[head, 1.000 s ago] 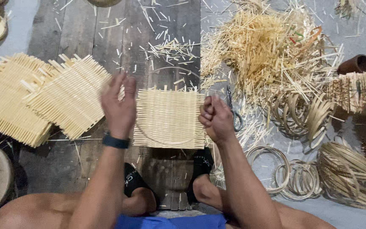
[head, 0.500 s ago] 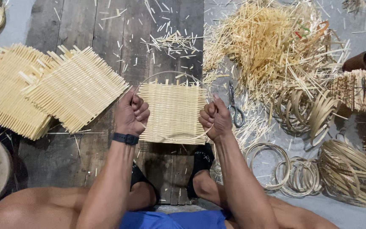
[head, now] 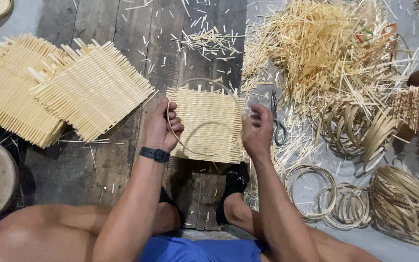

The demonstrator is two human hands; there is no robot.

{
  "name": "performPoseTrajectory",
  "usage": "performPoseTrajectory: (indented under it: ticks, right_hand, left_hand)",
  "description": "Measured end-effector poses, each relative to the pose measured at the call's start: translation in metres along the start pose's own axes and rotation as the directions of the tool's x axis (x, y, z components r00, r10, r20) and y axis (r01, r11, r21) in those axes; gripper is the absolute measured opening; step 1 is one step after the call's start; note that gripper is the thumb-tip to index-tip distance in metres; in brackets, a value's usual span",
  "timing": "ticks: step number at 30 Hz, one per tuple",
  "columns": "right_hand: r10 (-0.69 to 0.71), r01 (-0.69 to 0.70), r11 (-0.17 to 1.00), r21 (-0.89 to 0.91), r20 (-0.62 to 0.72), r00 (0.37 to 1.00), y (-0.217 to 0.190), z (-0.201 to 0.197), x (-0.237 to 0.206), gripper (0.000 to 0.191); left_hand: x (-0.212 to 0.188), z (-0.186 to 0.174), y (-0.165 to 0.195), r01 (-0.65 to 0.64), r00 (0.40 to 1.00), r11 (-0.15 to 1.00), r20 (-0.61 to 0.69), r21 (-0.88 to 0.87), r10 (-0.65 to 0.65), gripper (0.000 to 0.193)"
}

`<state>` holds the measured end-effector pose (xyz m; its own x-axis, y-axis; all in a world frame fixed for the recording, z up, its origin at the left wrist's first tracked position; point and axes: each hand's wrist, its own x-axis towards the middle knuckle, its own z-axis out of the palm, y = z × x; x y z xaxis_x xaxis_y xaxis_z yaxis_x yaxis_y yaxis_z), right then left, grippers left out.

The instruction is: The person sits on the floor and assembles small round bamboo trays. They place a circular bamboo frame over a square woven mat, then use scissors to trim the excess mat material flush with the frame. The process is repeated for multiple units.

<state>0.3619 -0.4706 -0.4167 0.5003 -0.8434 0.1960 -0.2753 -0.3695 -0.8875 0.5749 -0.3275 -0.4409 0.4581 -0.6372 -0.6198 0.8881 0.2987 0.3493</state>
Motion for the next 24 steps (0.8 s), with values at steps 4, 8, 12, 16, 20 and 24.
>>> performPoseTrajectory:
  ticks: [4,8,12,16,20,24]
  right_hand:
    - [-0.067,0.104,0.994,-0.029,0.589,0.805,-0.028,0.004,-0.014,0.024]
    - [-0.111,0.174,0.984,-0.036,0.639,0.761,-0.051,0.023,-0.020,0.013]
    - [0.161,-0.281,0.945,0.165,0.513,0.843,-0.066,0.025,-0.011,0.016]
    - [0.076,-0.118,0.982,0.146,0.267,0.961,-0.090,0.014,-0.002,0.017]
    - [-0.653,0.629,0.708,-0.320,0.040,0.756,-0.115,-0.005,0.010,0.037]
    - [-0.688,0.729,0.639,-0.245,0.240,0.684,-0.124,-0.015,0.018,0.029]
  left_hand:
    - [0.006,0.012,0.005,-0.004,0.999,0.998,-0.054,-0.065,0.001,0.031]
    - [-0.015,0.036,0.013,0.006,1.000,1.000,-0.015,0.007,-0.006,0.036]
    - [-0.052,0.042,0.011,-0.122,0.941,0.744,0.315,0.657,-0.124,0.036]
    - [-0.071,0.031,0.001,-0.289,0.880,0.681,0.467,0.673,-0.088,0.042]
    - [-0.072,0.024,-0.006,-0.228,0.911,0.759,0.410,0.610,-0.056,0.039]
    - [-0.077,0.031,0.000,-0.174,0.911,0.740,0.392,0.649,-0.130,0.035]
